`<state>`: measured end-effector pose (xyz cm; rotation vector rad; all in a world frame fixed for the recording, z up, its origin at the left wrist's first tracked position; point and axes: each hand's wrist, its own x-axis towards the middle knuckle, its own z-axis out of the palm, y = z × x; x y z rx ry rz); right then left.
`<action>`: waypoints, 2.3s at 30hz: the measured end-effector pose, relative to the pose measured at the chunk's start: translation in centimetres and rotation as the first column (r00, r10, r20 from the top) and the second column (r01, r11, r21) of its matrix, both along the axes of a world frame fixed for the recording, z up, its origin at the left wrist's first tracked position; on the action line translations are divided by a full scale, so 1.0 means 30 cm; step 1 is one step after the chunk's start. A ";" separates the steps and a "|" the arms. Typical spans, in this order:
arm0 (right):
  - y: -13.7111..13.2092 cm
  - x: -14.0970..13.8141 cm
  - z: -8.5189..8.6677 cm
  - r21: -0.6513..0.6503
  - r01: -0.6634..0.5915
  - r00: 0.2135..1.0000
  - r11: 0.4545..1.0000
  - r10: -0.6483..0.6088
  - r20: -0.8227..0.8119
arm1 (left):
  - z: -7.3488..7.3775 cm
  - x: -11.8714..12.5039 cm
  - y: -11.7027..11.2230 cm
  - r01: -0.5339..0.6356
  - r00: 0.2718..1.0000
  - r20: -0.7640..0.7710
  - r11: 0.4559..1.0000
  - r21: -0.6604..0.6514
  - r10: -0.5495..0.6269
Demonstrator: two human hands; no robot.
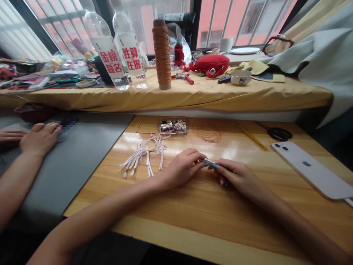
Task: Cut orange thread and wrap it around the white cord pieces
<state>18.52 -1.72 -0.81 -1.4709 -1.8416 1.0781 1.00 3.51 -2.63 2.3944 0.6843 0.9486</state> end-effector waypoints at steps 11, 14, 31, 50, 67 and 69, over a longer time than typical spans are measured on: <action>0.000 0.003 0.009 -0.002 -0.047 0.998 0.999 0.048 0.031 | 0.008 -0.005 0.002 0.032 0.997 0.070 0.998 0.050 -0.035; 0.001 0.010 0.004 -0.087 -0.073 0.996 0.994 0.069 -0.053 | 0.004 -0.006 0.003 0.047 0.995 0.085 0.996 0.070 -0.053; 0.024 0.036 -0.031 -0.356 -0.166 0.943 0.920 0.043 -0.330 | 0.014 -0.011 -0.007 0.166 0.980 0.118 0.986 -0.029 -0.162; 0.014 0.032 -0.041 -0.503 -0.137 0.880 0.853 -0.128 -0.457 | -0.001 -0.005 -0.001 0.241 0.957 0.168 0.970 0.003 -0.238; -0.009 -0.004 -0.003 0.395 -0.024 0.980 0.918 -0.056 0.189 | 0.004 -0.003 0.001 0.086 0.996 0.036 0.968 -0.234 -0.080; -0.008 -0.001 -0.014 0.439 -0.030 0.977 0.898 -0.066 0.201 | -0.001 -0.004 -0.002 0.068 0.998 0.018 0.984 -0.166 -0.066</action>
